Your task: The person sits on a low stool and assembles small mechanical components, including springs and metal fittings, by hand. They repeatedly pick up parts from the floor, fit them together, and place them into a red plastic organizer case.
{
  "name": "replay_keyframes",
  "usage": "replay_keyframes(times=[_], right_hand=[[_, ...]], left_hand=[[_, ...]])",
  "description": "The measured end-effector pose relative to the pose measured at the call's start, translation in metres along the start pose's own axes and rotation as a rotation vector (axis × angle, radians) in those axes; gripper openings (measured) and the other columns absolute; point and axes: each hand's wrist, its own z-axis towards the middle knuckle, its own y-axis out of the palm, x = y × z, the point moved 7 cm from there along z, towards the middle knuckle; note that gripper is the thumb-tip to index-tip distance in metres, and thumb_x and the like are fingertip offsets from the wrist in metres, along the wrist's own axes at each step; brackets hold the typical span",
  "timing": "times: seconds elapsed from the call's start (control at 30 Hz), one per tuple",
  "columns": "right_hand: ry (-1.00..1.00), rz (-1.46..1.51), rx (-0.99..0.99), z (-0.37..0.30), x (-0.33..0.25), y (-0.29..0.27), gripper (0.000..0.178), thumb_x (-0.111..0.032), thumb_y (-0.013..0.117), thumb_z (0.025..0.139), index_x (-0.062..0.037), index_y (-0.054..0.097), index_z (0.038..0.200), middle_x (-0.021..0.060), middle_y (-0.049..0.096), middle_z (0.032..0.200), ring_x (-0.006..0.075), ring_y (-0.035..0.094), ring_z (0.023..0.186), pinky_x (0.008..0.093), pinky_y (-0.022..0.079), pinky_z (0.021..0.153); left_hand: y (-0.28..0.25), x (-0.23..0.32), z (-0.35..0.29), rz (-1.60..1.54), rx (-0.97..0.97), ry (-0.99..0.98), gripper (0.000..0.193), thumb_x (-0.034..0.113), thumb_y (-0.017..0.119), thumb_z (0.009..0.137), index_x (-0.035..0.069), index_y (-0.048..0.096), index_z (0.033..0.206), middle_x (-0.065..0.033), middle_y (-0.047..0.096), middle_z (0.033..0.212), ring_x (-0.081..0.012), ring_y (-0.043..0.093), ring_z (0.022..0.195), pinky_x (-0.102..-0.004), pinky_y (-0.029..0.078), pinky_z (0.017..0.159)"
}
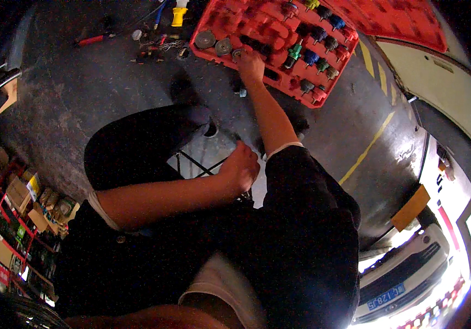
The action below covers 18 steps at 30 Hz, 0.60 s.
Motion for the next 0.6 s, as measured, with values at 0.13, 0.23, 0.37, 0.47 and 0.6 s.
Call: replay_keyframes(times=[0.13,0.23,0.37,0.47,0.6], right_hand=[[-0.005,0.034,-0.010,-0.001,0.004,0.009,0.027,-0.032,0.069,0.085,-0.0054,0.070,0.092,0.0184,0.067,0.095,0.0365,0.066,0.094,0.0491,0.054,0.079],[0.038,-0.005,-0.044,0.003,0.012,0.020,0.028,-0.032,0.069,0.084,-0.0052,0.070,0.092,0.0187,0.068,0.097,0.0369,0.067,0.092,0.0498,0.054,0.079],[0.072,-0.015,-0.114,0.010,0.011,0.022,0.029,-0.035,0.070,0.083,-0.0087,0.071,0.096,0.0189,0.068,0.100,0.0379,0.067,0.091,0.0503,0.055,0.079],[0.149,-0.007,-0.198,0.013,0.013,0.021,0.030,-0.039,0.069,0.084,-0.0148,0.073,0.102,0.0188,0.068,0.103,0.0377,0.068,0.094,0.0495,0.055,0.081],[0.116,-0.013,-0.201,0.009,0.015,0.016,0.031,-0.043,0.066,0.086,-0.0220,0.074,0.108,0.0187,0.068,0.107,0.0363,0.067,0.098,0.0477,0.055,0.085]], left_hand=[[-0.001,0.000,0.001,-0.002,0.001,-0.005,0.029,0.025,0.055,0.093,0.012,0.073,0.111,-0.0094,0.067,0.113,-0.0288,0.060,0.112,-0.0500,0.036,0.103],[-0.004,0.001,0.000,-0.004,-0.002,0.001,0.028,0.025,0.055,0.093,0.013,0.073,0.110,-0.0080,0.068,0.111,-0.0281,0.060,0.110,-0.0490,0.037,0.102],[0.000,0.001,0.000,0.023,-0.022,0.010,0.027,0.026,0.057,0.092,0.014,0.074,0.110,-0.0067,0.068,0.110,-0.0262,0.061,0.109,-0.0468,0.039,0.098],[-0.002,0.001,-0.003,0.041,0.047,0.000,0.026,0.027,0.058,0.091,0.015,0.074,0.107,-0.0059,0.069,0.107,-0.0244,0.061,0.107,-0.0434,0.039,0.093],[0.003,0.003,0.002,0.051,0.012,0.021,0.024,0.026,0.057,0.091,0.015,0.074,0.104,-0.0048,0.069,0.102,-0.0242,0.062,0.105,-0.0416,0.040,0.089]])
